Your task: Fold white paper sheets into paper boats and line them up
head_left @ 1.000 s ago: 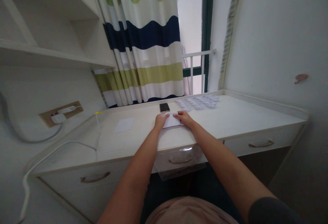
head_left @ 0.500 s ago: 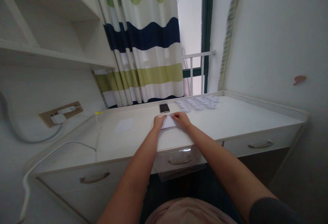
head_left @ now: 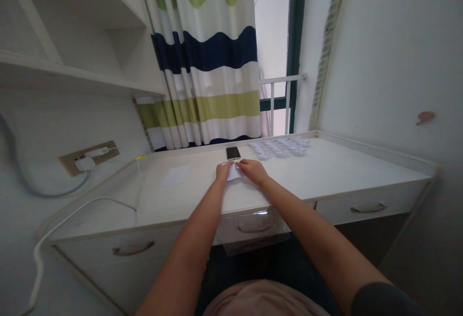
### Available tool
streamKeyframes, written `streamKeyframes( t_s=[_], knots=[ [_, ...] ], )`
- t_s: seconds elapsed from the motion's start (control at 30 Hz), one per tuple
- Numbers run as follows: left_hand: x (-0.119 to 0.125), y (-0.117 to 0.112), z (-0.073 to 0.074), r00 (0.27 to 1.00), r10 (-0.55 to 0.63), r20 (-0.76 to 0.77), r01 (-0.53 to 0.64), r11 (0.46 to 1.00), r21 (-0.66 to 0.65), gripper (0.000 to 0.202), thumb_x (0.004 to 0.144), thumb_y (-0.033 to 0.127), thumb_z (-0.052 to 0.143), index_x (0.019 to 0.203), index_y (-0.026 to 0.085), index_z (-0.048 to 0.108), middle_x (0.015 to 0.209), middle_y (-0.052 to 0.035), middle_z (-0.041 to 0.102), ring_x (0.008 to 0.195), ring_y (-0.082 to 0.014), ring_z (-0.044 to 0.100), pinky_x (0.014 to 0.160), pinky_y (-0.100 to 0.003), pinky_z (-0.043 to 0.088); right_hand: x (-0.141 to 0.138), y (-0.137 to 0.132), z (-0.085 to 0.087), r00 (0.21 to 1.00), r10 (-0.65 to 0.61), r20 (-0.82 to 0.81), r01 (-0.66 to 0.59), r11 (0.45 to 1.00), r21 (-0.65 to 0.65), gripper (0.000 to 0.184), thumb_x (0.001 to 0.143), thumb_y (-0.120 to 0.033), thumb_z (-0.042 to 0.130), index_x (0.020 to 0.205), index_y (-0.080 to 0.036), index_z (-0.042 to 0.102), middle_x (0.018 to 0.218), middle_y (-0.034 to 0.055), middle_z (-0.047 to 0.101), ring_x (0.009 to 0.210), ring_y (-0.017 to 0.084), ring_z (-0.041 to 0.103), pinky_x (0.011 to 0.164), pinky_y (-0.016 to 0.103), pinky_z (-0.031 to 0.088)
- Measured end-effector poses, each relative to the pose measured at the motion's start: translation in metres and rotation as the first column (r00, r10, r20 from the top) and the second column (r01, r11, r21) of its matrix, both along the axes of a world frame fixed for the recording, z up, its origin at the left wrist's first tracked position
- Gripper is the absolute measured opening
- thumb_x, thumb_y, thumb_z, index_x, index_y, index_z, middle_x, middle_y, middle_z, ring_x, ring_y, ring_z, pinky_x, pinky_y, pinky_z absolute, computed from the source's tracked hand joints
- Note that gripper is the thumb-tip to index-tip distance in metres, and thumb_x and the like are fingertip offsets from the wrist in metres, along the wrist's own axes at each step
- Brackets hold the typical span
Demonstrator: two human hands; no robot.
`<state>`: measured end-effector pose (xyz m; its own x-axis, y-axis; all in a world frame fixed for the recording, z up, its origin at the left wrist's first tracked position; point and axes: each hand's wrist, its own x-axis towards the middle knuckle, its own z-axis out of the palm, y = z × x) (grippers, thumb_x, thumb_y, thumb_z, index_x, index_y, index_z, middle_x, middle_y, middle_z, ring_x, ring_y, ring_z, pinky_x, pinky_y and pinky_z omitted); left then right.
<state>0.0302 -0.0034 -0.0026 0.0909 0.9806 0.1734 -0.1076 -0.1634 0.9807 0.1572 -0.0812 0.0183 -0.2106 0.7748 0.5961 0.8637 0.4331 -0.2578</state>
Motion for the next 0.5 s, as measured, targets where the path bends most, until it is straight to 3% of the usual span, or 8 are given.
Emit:
streamKeyframes(
  t_s=[0.23,0.33,0.5],
  knots=[
    [0.0012,-0.0066,0.0068,0.996,0.073,0.051,-0.07,0.996,-0.061,0.022,0.054,0.029,0.063,0.068,0.012,0.062,0.053,-0.0003,0.058,0.049,-0.0114,0.051,0.046,-0.022,0.036,-0.0008,0.0001,-0.0018,0.999,0.027,0.03,-0.027,1.0,0.001,0.032,0.079,-0.016,0.05,0.108,-0.025,0.061,0.105,0.0094,0.061,0.091,0.02,0.056,0.081,0.029,0.038],
    [0.0006,-0.0088,0.0082,0.996,0.069,0.061,-0.065,0.995,-0.072,0.022,0.054,0.03,0.063,0.068,0.012,0.062,0.052,-0.0002,0.057,0.048,-0.0115,0.051,0.046,-0.022,0.037,-0.001,-0.0012,-0.0032,0.998,0.061,0.021,-0.062,0.998,0.014,0.034,0.078,-0.022,0.053,0.111,-0.024,0.059,0.109,0.0097,0.06,0.095,0.02,0.056,0.084,0.03,0.038],
    [0.001,-0.0098,0.008,0.996,0.042,0.073,-0.038,0.998,-0.057,0.026,0.054,0.033,0.065,0.068,0.012,0.062,0.054,-0.001,0.058,0.049,-0.0118,0.052,0.048,-0.023,0.038,0.0018,0.0021,-0.005,0.985,0.063,-0.159,-0.064,0.998,0.001,0.028,0.082,-0.034,0.047,0.1,-0.025,0.065,0.102,0.0064,0.064,0.088,0.019,0.058,0.081,0.029,0.04]
  ],
)
